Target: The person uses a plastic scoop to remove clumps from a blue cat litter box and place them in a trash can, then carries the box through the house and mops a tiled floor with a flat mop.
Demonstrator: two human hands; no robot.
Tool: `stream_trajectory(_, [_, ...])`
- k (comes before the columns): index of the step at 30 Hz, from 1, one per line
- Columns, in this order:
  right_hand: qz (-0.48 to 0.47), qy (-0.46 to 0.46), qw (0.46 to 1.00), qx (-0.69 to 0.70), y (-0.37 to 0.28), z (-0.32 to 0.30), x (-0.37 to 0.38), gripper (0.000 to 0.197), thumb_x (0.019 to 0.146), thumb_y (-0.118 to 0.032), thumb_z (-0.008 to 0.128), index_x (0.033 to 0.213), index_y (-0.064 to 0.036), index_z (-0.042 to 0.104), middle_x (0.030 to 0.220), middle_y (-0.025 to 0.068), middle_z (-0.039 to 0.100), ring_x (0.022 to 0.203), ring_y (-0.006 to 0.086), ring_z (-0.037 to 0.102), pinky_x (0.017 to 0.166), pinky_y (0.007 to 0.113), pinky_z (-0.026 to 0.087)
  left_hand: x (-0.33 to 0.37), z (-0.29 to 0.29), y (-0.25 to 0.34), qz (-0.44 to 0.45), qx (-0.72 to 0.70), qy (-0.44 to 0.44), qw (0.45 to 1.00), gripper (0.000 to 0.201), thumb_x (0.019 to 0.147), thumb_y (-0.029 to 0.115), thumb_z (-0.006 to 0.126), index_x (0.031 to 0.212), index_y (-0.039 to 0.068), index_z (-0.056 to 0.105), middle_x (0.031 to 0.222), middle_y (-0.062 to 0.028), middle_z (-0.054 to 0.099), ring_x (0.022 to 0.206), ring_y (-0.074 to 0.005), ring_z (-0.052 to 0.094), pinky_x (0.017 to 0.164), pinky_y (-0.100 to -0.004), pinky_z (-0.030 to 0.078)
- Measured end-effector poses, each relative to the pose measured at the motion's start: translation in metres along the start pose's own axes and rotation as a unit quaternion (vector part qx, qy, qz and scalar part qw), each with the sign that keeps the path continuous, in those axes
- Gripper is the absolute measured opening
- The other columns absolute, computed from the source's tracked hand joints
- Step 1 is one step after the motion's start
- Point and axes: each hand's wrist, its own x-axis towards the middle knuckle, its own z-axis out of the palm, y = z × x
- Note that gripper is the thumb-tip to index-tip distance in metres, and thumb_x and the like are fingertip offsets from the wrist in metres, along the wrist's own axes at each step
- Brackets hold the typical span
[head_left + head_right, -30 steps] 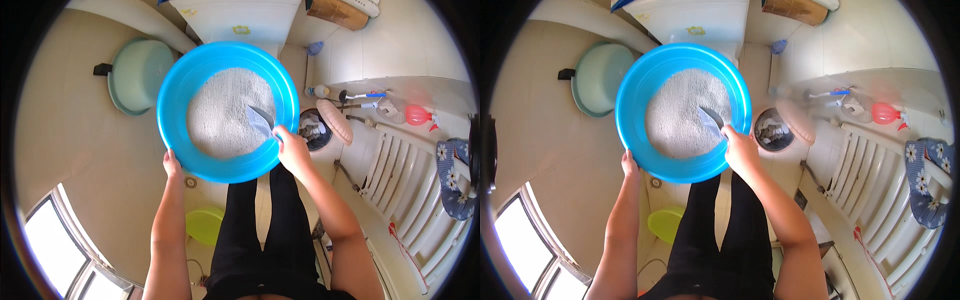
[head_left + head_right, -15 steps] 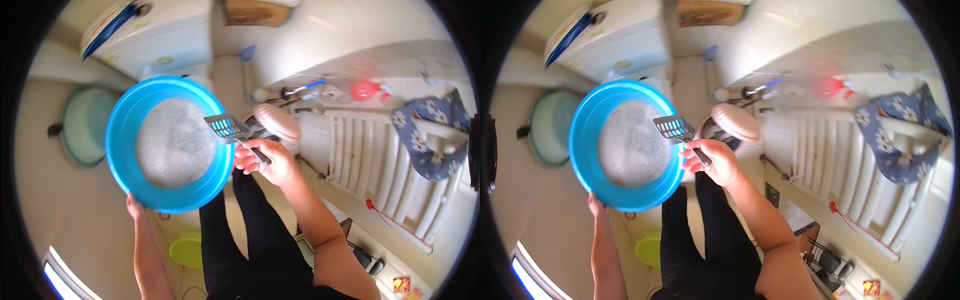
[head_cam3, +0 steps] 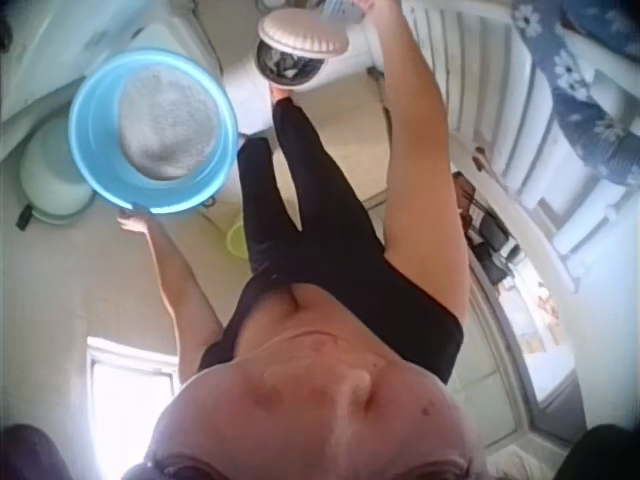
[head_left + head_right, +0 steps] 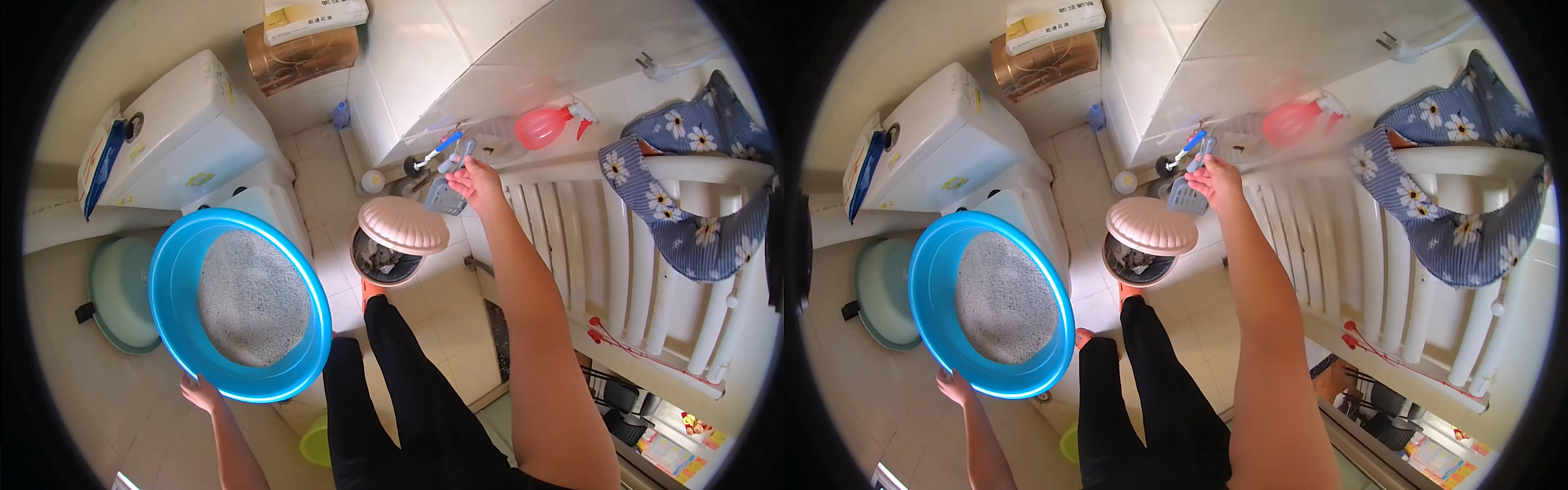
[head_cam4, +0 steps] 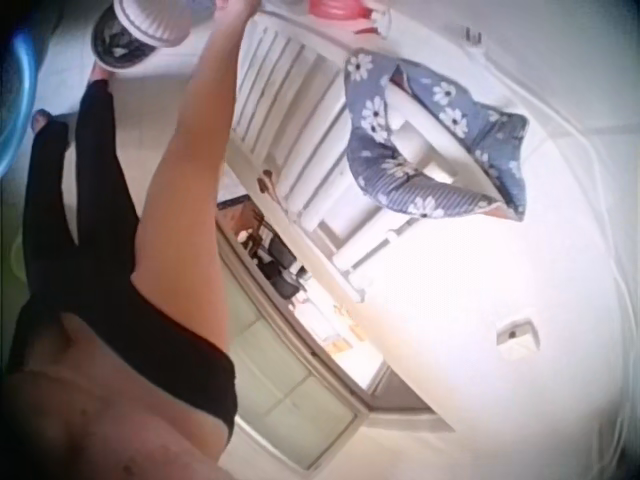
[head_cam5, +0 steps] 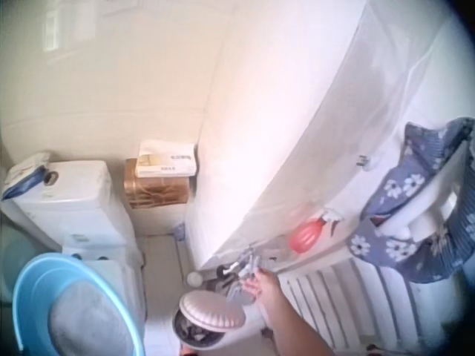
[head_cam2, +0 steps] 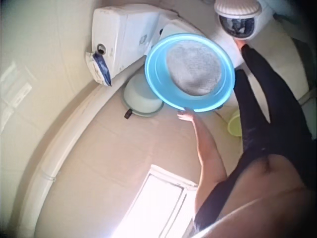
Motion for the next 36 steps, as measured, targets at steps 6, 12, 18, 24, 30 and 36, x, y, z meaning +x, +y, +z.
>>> stream_trajectory(6, [0.064, 0.060, 0.993, 0.084, 0.022, -0.009, 0.055, 0.021, 0.093, -0.027, 0.050, 0.095, -0.0078, 0.059, 0.066, 0.0036, 0.056, 0.071, 0.0238, 0.062, 0.068, 0.037, 0.052, -0.025, -0.037, 0.115, 0.135, -0.192, -0.071, 0.969, 0.034, 0.080, 0.003, 0.053, 0.114, 0.005, 0.052, 0.111, -0.0094, 0.047, 0.088, -0.0207, 0.050, 0.072, -0.0307, 0.045])
stream_trajectory(12, [0.053, 0.045, 0.994, 0.084, 0.018, 0.002, 0.065, 0.023, 0.094, -0.028, 0.048, 0.094, -0.0075, 0.059, 0.066, 0.0027, 0.054, 0.070, 0.0235, 0.062, 0.068, 0.039, 0.051, -0.048, -0.037, 0.132, 0.142, -0.198, -0.097, 0.965, 0.029, 0.079, 0.001, 0.052, 0.109, 0.004, 0.053, 0.108, -0.0075, 0.046, 0.087, -0.0180, 0.047, 0.067, -0.0277, 0.044])
stream_trajectory(18, [0.053, 0.041, 0.992, 0.107, 0.025, -0.002, 0.069, 0.024, 0.094, -0.029, 0.047, 0.089, -0.0077, 0.058, 0.062, 0.0028, 0.054, 0.066, 0.0255, 0.063, 0.070, 0.041, 0.052, -0.056, -0.032, 0.127, 0.136, -0.193, -0.113, 0.965, 0.027, 0.079, 0.001, 0.051, 0.106, 0.004, 0.054, 0.108, -0.0080, 0.046, 0.087, -0.0179, 0.047, 0.067, -0.0279, 0.044])
stream_trajectory(24, [0.044, 0.024, 0.991, 0.120, 0.033, -0.001, 0.079, 0.025, 0.094, -0.029, 0.048, 0.089, -0.0053, 0.056, 0.061, 0.0048, 0.055, 0.066, 0.0280, 0.064, 0.070, 0.044, 0.053, -0.051, -0.034, 0.127, 0.137, -0.192, -0.124, 0.964, 0.025, 0.079, 0.004, 0.052, 0.104, 0.003, 0.055, 0.107, -0.0070, 0.049, 0.086, -0.0175, 0.047, 0.070, -0.0298, 0.045])
stream_trajectory(30, [0.035, 0.095, 0.988, 0.112, 0.038, 0.009, 0.077, 0.025, 0.093, -0.026, 0.049, 0.093, -0.0018, 0.054, 0.066, 0.0088, 0.057, 0.067, 0.0291, 0.065, 0.067, 0.042, 0.056, -0.046, -0.034, 0.107, 0.116, -0.167, -0.112, 0.973, 0.025, 0.079, 0.006, 0.052, 0.104, 0.002, 0.056, 0.103, -0.0078, 0.052, 0.084, -0.0179, 0.050, 0.072, -0.0313, 0.045])
stream_trajectory(36, [0.046, 0.172, 0.984, -0.009, 0.034, 0.013, 0.068, 0.021, 0.091, -0.020, 0.052, 0.097, -0.0002, 0.055, 0.069, 0.0109, 0.058, 0.064, 0.0287, 0.064, 0.060, 0.041, 0.057, -0.035, -0.031, 0.059, 0.097, -0.143, -0.097, 0.980, 0.027, 0.077, 0.007, 0.053, 0.104, 0.002, 0.057, 0.103, -0.0077, 0.053, 0.081, -0.0188, 0.052, 0.072, -0.0326, 0.046])
